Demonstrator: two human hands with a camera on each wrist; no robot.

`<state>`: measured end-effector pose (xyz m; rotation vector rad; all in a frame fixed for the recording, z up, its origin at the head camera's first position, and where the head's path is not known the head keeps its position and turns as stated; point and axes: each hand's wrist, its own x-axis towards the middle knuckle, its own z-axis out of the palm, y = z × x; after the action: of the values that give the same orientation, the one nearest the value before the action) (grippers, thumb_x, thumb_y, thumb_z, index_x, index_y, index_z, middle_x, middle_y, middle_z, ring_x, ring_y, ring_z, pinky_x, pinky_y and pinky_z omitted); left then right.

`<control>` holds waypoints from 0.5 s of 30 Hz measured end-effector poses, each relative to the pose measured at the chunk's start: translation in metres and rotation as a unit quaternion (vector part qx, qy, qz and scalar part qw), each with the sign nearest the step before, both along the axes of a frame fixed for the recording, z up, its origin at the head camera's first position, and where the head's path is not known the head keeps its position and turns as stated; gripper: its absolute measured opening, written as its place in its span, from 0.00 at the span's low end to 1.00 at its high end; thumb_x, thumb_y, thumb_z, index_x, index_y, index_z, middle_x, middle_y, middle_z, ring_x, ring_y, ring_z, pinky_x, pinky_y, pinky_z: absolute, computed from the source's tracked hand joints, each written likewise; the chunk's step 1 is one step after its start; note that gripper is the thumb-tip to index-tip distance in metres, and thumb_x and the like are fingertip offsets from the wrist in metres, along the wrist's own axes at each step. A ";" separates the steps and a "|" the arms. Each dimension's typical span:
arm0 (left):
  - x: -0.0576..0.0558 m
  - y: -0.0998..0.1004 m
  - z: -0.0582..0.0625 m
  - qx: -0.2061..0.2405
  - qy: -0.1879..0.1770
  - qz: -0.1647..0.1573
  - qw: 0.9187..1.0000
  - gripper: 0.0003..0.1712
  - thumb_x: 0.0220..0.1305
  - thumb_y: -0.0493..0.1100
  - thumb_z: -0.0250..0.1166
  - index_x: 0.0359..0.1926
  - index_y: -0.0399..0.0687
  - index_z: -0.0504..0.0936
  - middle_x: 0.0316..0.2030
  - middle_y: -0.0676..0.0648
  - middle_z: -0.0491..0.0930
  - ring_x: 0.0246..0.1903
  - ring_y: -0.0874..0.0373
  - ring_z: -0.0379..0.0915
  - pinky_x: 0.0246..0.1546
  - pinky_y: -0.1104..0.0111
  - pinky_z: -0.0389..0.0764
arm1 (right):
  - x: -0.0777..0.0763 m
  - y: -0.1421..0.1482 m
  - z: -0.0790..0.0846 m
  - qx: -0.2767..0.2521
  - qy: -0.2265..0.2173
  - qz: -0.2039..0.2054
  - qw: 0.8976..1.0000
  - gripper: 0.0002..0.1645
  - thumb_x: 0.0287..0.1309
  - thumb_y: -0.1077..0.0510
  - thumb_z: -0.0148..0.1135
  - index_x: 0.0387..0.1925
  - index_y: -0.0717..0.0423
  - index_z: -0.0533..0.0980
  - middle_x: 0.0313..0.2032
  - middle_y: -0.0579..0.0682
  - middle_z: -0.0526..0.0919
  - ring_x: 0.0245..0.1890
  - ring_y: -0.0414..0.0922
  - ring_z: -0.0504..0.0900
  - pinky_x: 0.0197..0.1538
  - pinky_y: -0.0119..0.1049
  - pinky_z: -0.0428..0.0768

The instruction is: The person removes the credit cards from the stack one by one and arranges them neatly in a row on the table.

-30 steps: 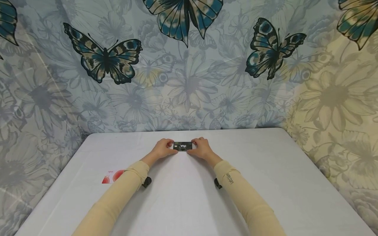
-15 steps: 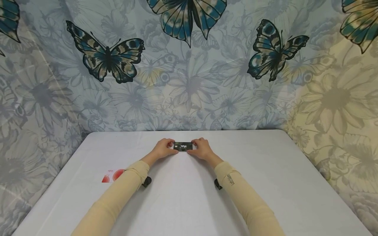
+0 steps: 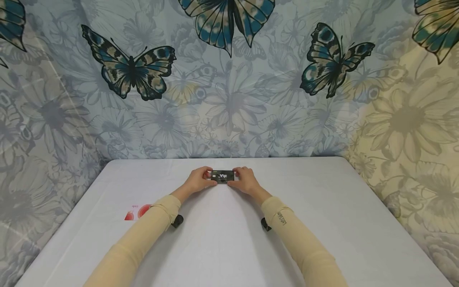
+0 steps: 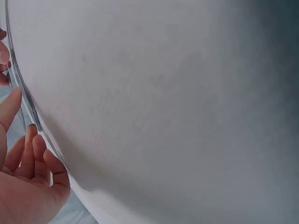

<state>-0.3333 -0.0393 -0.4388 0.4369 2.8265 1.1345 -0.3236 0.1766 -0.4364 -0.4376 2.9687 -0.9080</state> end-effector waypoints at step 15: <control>0.007 0.000 0.002 0.013 0.026 0.021 0.999 0.34 0.55 0.46 0.75 0.62 0.44 0.73 0.37 0.51 0.78 0.34 0.58 0.71 0.39 0.63 0.73 | 0.007 -0.001 0.000 -0.052 0.018 -0.014 0.998 0.36 0.56 0.56 0.71 0.62 0.65 0.69 0.41 0.53 0.80 0.36 0.46 0.73 0.41 0.41 0.72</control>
<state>-0.3266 -0.0391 -0.4373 0.4158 2.8819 1.1864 -0.3165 0.1759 -0.4365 -0.4199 2.9758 -1.0729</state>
